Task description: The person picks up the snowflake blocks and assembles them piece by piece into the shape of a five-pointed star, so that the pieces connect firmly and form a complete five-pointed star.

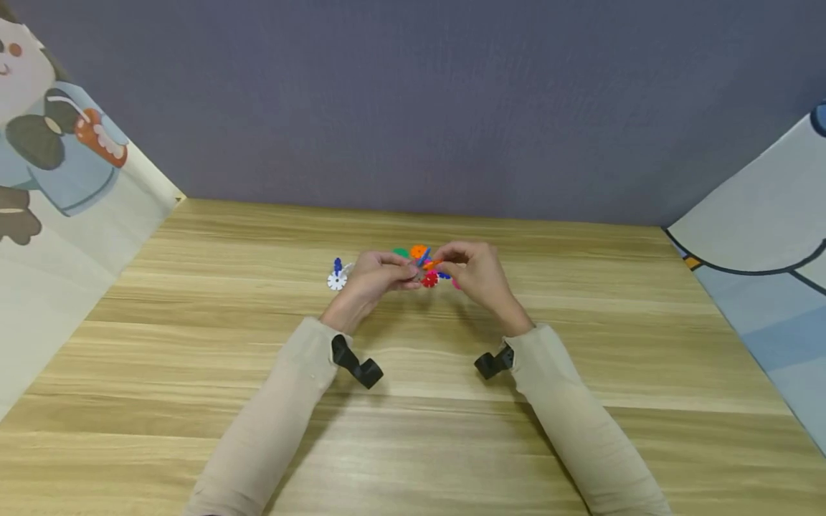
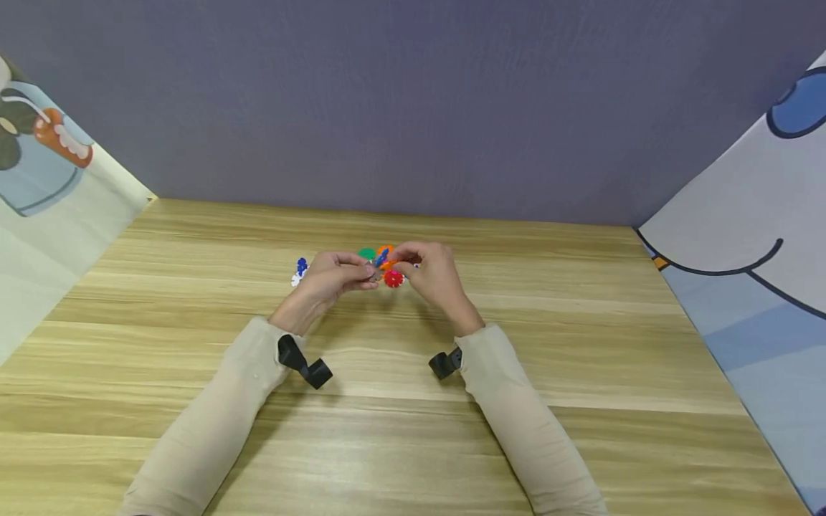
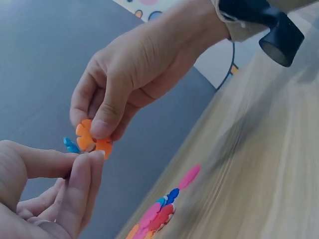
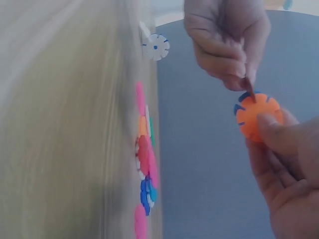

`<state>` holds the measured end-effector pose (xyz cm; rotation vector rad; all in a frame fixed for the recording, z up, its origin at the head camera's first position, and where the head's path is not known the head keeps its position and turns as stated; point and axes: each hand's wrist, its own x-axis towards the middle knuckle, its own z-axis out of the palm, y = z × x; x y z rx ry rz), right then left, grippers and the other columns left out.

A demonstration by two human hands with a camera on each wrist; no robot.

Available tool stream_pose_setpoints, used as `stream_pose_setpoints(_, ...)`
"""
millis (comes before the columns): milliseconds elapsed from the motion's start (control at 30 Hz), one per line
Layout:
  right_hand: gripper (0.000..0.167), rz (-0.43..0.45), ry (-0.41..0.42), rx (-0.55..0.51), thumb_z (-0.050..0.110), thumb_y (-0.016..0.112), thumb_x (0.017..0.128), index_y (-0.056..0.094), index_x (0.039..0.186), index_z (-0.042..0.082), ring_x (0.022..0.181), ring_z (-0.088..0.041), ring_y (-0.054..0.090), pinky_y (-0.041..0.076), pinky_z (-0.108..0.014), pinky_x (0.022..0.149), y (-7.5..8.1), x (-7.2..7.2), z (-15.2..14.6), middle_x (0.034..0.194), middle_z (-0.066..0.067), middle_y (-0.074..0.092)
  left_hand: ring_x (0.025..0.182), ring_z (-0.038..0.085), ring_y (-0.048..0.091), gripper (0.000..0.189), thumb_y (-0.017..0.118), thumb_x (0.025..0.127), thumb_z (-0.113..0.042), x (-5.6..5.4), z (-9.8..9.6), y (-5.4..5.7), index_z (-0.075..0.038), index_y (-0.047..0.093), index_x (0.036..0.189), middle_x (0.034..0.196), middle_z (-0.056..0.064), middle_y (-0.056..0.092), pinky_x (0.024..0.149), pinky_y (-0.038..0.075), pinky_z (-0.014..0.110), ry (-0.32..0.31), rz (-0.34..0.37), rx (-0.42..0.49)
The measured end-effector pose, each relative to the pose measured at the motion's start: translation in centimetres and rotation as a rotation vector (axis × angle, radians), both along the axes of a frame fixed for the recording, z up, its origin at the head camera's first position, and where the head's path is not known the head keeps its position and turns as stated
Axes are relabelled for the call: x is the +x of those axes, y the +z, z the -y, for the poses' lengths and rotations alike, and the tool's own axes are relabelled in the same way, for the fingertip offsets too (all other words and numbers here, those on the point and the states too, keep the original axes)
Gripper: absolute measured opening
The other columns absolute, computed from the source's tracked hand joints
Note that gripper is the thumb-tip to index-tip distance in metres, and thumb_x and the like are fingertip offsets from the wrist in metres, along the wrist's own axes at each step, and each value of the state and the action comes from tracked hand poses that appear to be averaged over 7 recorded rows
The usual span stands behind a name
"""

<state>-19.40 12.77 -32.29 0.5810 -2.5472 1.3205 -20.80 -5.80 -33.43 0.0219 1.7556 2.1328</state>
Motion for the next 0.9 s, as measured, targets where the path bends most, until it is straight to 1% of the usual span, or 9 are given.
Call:
stream_pose_setpoints(100, 0.007, -0.068, 0.017, 0.006, -0.004, 0.069, 0.082, 0.072, 0.087, 0.0, 0.083, -0.025, 0.07, 0.057, -0.031, 0.066, -0.1, 0.0, 0.3, 0.089, -0.014, 0.073, 0.065, 0.013, 0.067, 0.007, 0.06, 0.087, 0.01, 0.1, -0.2, 0.1, 0.011, 0.059, 0.094, 0.088, 0.013, 0.059, 0.068, 0.058, 0.022, 0.031, 0.016, 0.021)
stream_pose_setpoints(167, 0.008, -0.09, 0.02, -0.001, -0.005, 0.069, 0.082, 0.072, 0.088, 0.0, 0.081, -0.025, 0.07, 0.057, -0.031, 0.068, -0.1, 0.0, 0.4, 0.088, -0.015, 0.073, 0.065, 0.013, 0.067, 0.005, 0.06, 0.086, 0.011, 0.2, -0.3, 0.3, 0.01, 0.059, 0.092, 0.086, 0.012, 0.059, 0.067, 0.058, 0.022, 0.045, 0.013, 0.037)
stream_pose_setpoints(200, 0.008, -0.085, 0.018, -0.008, -0.005, 0.069, 0.082, 0.073, 0.088, -0.001, 0.082, -0.025, 0.07, 0.057, -0.031, 0.068, 0.0, 0.0, 0.4, 0.089, -0.015, 0.073, 0.066, 0.013, 0.067, 0.006, 0.06, 0.086, 0.011, 0.3, -0.3, 0.4, 0.01, 0.06, 0.092, 0.085, 0.012, 0.059, 0.067, 0.058, 0.022, 0.048, 0.011, 0.041)
stream_pose_setpoints(267, 0.008, -0.055, 0.011, -0.028, -0.005, 0.068, 0.083, 0.072, 0.087, 0.0, 0.081, -0.024, 0.069, 0.054, -0.027, 0.059, 0.1, 0.1, 0.4, 0.089, -0.015, 0.073, 0.067, 0.014, 0.067, 0.006, 0.06, 0.086, 0.01, 0.4, -0.3, 0.6, 0.01, 0.06, 0.093, 0.085, 0.012, 0.061, 0.069, 0.058, 0.023, 0.051, 0.009, 0.029)
stream_pose_setpoints(333, 0.008, -0.017, 0.001, -0.046, -0.005, 0.067, 0.084, 0.072, 0.087, 0.001, 0.08, -0.024, 0.069, 0.048, -0.023, 0.051, 0.2, 0.1, 0.2, 0.089, -0.015, 0.073, 0.069, 0.014, 0.068, 0.009, 0.061, 0.086, 0.009, 0.4, -0.3, 0.6, 0.011, 0.06, 0.095, 0.087, 0.012, 0.061, 0.071, 0.058, 0.024, 0.049, 0.013, 0.019)
stream_pose_setpoints(433, 0.008, 0.02, -0.008, -0.052, -0.003, 0.068, 0.084, 0.073, 0.087, 0.002, 0.081, -0.024, 0.07, 0.044, -0.02, 0.047, 0.2, 0.1, 0.2, 0.09, -0.014, 0.073, 0.07, 0.014, 0.068, 0.01, 0.061, 0.087, 0.008, 0.3, -0.2, 0.5, 0.01, 0.06, 0.097, 0.087, 0.012, 0.062, 0.072, 0.058, 0.024, 0.032, 0.014, 0.002)
stream_pose_setpoints(700, 0.006, -0.017, -0.005, -0.028, -0.003, 0.072, 0.08, 0.073, 0.086, 0.0, 0.079, -0.025, 0.07, 0.054, -0.022, 0.062, 0.1, -0.2, 0.4, 0.088, -0.016, 0.072, 0.066, 0.012, 0.068, 0.007, 0.06, 0.087, 0.008, -0.2, 0.3, 0.0, 0.005, 0.056, 0.091, 0.077, 0.007, 0.065, 0.069, 0.058, 0.024, -0.001, -0.024, -0.014)
stream_pose_setpoints(767, 0.007, -0.009, -0.005, -0.024, -0.004, 0.071, 0.08, 0.072, 0.087, -0.001, 0.079, -0.026, 0.07, 0.053, -0.021, 0.06, 0.0, -0.3, 0.3, 0.088, -0.016, 0.072, 0.065, 0.013, 0.068, 0.006, 0.059, 0.087, 0.007, -0.3, 0.5, -0.1, 0.005, 0.056, 0.092, 0.076, 0.006, 0.065, 0.068, 0.058, 0.024, -0.002, -0.032, -0.027)
stream_pose_setpoints(900, 0.007, 0.055, -0.035, -0.038, -0.002, 0.07, 0.083, 0.072, 0.088, 0.001, 0.077, -0.028, 0.068, 0.048, -0.019, 0.052, -0.2, -0.4, 0.0, 0.089, -0.015, 0.072, 0.066, 0.015, 0.068, 0.006, 0.059, 0.087, 0.007, -0.4, 1.0, -0.4, 0.005, 0.056, 0.092, 0.075, 0.006, 0.066, 0.069, 0.059, 0.025, 0.006, -0.032, -0.039)
